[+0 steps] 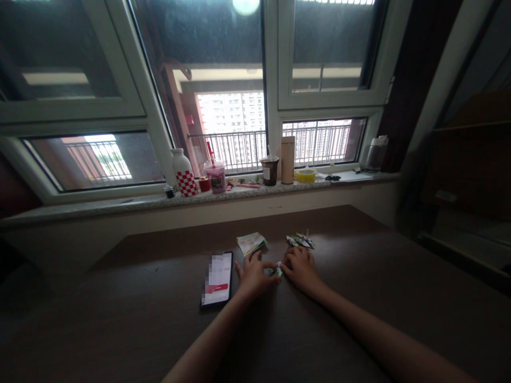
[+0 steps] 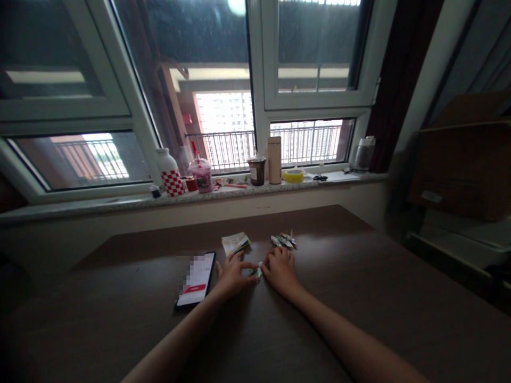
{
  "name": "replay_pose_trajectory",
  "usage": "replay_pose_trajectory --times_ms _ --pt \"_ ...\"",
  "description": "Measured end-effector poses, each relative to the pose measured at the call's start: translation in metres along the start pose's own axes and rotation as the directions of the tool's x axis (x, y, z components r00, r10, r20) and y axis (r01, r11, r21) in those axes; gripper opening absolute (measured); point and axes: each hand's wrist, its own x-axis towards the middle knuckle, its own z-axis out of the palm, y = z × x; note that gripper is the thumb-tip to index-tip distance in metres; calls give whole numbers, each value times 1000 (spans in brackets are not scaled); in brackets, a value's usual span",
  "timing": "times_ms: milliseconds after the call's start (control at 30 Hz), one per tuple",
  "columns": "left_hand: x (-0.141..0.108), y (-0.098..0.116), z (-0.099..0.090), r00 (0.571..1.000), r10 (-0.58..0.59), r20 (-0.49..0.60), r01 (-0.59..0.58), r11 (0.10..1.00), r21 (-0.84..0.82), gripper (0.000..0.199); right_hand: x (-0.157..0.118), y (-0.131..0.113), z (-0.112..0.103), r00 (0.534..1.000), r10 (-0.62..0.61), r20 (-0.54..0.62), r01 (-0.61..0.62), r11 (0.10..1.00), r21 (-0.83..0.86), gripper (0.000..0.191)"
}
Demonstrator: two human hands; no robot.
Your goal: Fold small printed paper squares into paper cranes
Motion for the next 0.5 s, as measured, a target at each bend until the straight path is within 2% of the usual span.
replay_pose_trajectory --times_ms 167,367,500 --pt "-1 0 1 1000 -2 -1 2 1000 -1 37 -1 -2 0 1000 10 2 -10 1000 -5 19" --pt "-5 0 9 996 15 -86 -16 1000 -9 32 1 0 2 999 32 17 -32 999 2 19" --pt "-6 0 12 996 12 -92 -13 1000 -8 33 4 4 3 999 35 31 -37 998 44 17"
